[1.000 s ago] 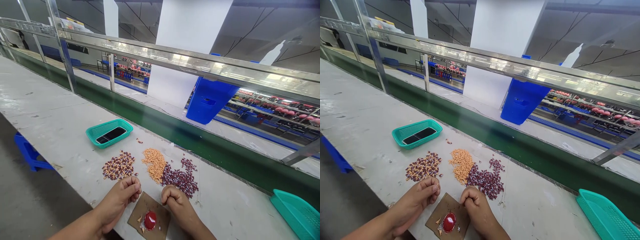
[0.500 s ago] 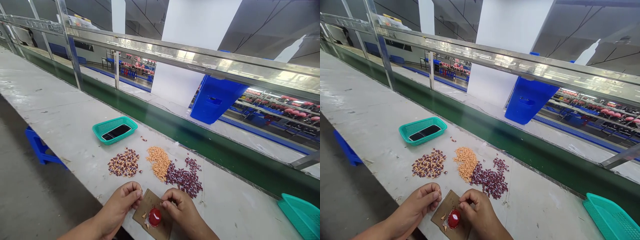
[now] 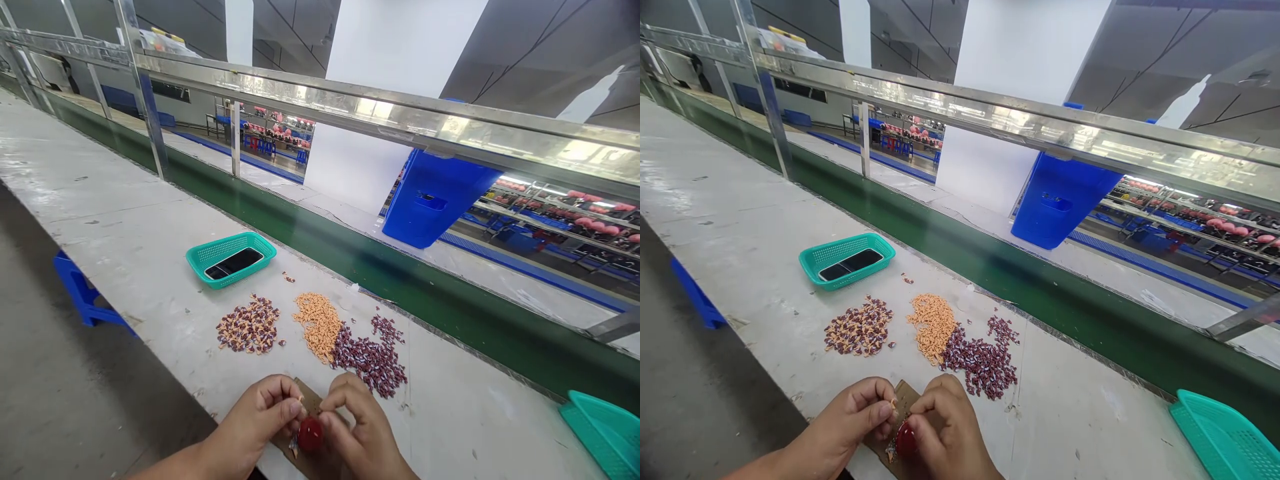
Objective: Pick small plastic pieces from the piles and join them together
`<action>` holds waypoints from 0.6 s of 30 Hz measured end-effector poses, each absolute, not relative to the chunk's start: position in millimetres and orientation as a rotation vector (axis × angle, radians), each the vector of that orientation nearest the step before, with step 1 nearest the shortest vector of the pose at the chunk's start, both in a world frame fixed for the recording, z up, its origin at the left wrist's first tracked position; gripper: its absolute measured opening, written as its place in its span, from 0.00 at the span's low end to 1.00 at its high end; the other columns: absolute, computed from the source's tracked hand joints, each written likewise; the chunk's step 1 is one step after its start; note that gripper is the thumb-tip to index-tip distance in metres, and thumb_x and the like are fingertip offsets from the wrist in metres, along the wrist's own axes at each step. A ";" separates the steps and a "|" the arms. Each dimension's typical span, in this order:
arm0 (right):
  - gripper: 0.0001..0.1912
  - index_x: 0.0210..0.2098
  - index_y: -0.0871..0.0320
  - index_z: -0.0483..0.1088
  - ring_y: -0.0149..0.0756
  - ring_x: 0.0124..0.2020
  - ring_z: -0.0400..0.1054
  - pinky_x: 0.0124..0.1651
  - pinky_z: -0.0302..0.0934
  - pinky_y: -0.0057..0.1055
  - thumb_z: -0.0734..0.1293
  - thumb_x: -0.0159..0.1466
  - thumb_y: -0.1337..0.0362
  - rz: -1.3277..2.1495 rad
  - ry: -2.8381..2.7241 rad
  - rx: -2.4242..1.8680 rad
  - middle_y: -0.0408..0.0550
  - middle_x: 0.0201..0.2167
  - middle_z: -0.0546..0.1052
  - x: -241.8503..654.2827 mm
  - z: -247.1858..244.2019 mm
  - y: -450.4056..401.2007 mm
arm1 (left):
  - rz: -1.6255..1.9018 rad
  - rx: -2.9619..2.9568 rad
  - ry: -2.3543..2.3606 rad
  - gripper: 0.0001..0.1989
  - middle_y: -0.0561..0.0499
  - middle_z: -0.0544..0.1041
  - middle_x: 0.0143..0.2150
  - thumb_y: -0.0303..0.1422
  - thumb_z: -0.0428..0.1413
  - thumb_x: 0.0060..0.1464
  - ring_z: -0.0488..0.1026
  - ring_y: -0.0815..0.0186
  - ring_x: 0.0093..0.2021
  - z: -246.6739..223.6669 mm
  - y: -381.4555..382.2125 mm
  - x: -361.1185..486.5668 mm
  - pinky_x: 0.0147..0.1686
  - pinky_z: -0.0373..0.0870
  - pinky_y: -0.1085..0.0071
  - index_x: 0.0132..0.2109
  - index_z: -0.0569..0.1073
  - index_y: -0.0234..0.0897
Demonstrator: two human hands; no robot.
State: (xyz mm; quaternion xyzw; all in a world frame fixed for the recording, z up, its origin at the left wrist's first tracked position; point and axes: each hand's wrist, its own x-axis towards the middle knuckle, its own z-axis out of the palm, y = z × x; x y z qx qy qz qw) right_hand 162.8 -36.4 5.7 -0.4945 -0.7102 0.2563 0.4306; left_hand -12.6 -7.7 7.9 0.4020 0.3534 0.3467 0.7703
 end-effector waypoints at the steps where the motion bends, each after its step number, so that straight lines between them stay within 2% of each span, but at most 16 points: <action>1: 0.05 0.26 0.54 0.68 0.34 0.30 0.65 0.33 0.59 0.29 0.64 0.57 0.69 0.648 -1.699 -1.208 0.43 0.26 0.68 162.1 4.7 -36.9 | 0.744 0.873 0.759 0.14 0.55 0.71 0.24 0.40 0.63 0.43 0.63 0.70 0.27 7.0 -9.1 -10.9 0.30 0.59 0.73 0.27 0.70 0.35; 9: 0.05 0.26 0.54 0.68 0.33 0.27 0.64 0.31 0.58 0.29 0.65 0.59 0.64 0.716 -1.589 -1.154 0.42 0.25 0.67 155.6 1.3 -39.3 | 0.722 0.906 0.693 0.15 0.54 0.72 0.24 0.42 0.63 0.44 0.65 0.69 0.27 2.3 -13.4 -5.0 0.30 0.60 0.73 0.28 0.72 0.35; 18: 0.04 0.27 0.54 0.69 0.33 0.28 0.65 0.33 0.58 0.28 0.65 0.58 0.66 0.702 -1.636 -1.176 0.42 0.26 0.69 157.5 -3.2 -39.7 | 0.722 0.921 0.688 0.14 0.54 0.73 0.25 0.41 0.63 0.45 0.65 0.69 0.28 -0.2 -12.7 -7.2 0.31 0.61 0.72 0.29 0.72 0.35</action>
